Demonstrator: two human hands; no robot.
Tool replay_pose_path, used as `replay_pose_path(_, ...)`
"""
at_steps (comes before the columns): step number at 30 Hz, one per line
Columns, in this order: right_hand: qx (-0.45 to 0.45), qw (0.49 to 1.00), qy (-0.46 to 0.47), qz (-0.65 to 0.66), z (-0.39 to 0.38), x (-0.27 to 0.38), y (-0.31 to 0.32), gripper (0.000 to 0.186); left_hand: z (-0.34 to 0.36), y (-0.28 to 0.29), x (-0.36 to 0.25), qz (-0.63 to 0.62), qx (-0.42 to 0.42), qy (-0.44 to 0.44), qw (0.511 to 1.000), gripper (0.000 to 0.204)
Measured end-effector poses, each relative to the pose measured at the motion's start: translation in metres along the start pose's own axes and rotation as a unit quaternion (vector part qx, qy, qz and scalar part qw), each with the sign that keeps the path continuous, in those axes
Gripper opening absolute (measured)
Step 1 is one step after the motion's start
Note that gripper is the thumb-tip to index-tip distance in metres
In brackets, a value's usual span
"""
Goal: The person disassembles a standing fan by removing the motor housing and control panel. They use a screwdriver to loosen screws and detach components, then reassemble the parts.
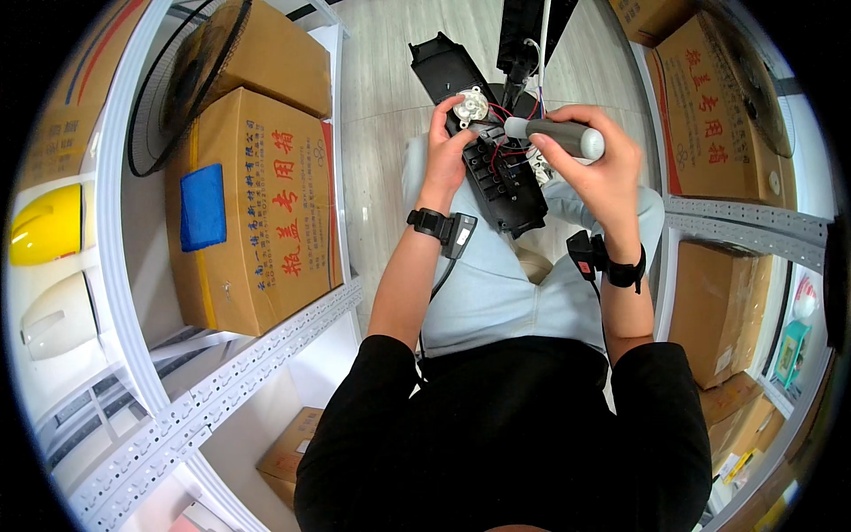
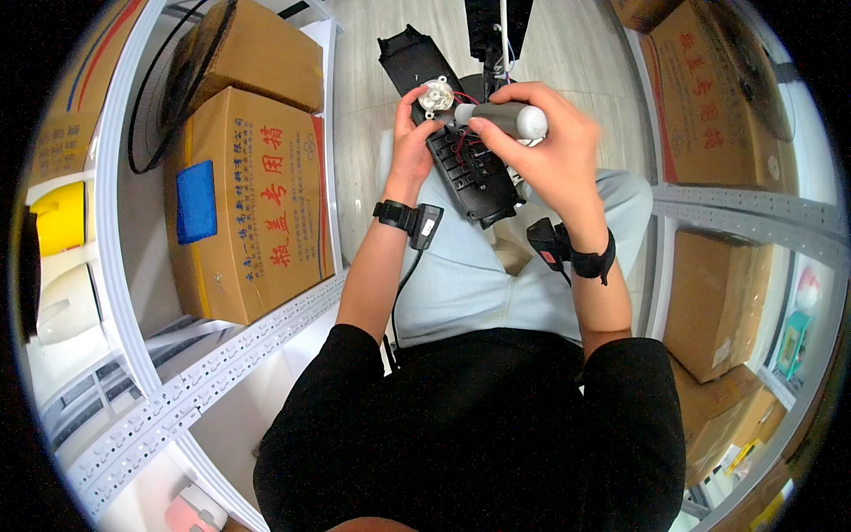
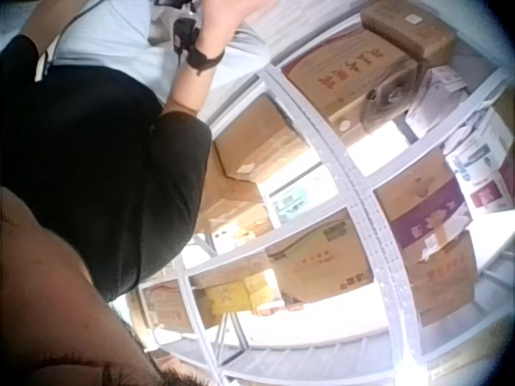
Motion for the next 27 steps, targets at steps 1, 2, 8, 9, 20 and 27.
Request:
replay_pose_path(1,0.004,1.0,0.011,-0.003,0.001,0.004,-0.003,0.028,-0.001,-0.002,-0.002,0.012,-0.003,-0.005,1.0,0.059)
replay_pose_path(2,0.009,1.0,0.023,-0.005,0.001,0.007,-0.006,0.028,-0.001,-0.002,-0.003,0.015,-0.002,-0.005,1.0,0.061)
replay_pose_path(8,0.015,0.997,0.068,-0.019,0.003,0.019,-0.017,0.028,-0.006,-0.004,-0.008,0.026,0.013,-0.014,0.999,0.062)
replay_pose_path(9,0.015,0.997,0.073,-0.021,0.004,0.02,-0.018,0.028,-0.006,-0.005,-0.01,0.023,0.012,-0.02,0.999,0.06)
replay_pose_path(20,0.064,0.992,0.102,-0.044,0.013,0.031,-0.033,0.029,0.002,0.002,0.003,0.019,0.013,-0.017,1.0,0.055)
replay_pose_path(27,0.041,0.983,0.155,-0.091,0.015,0.033,-0.042,0.043,0.002,0.004,0.008,0.015,0.011,0.011,1.0,0.051)
Point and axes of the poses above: each hand's wrist, its own z-axis towards the middle knuckle, its own y-axis out of the back of the hand, x = y × z, the point moved 8 cm from there along z, towards the middle knuckle, and after that the axes turned 12 degrees about -x, right-handed, at the moved point
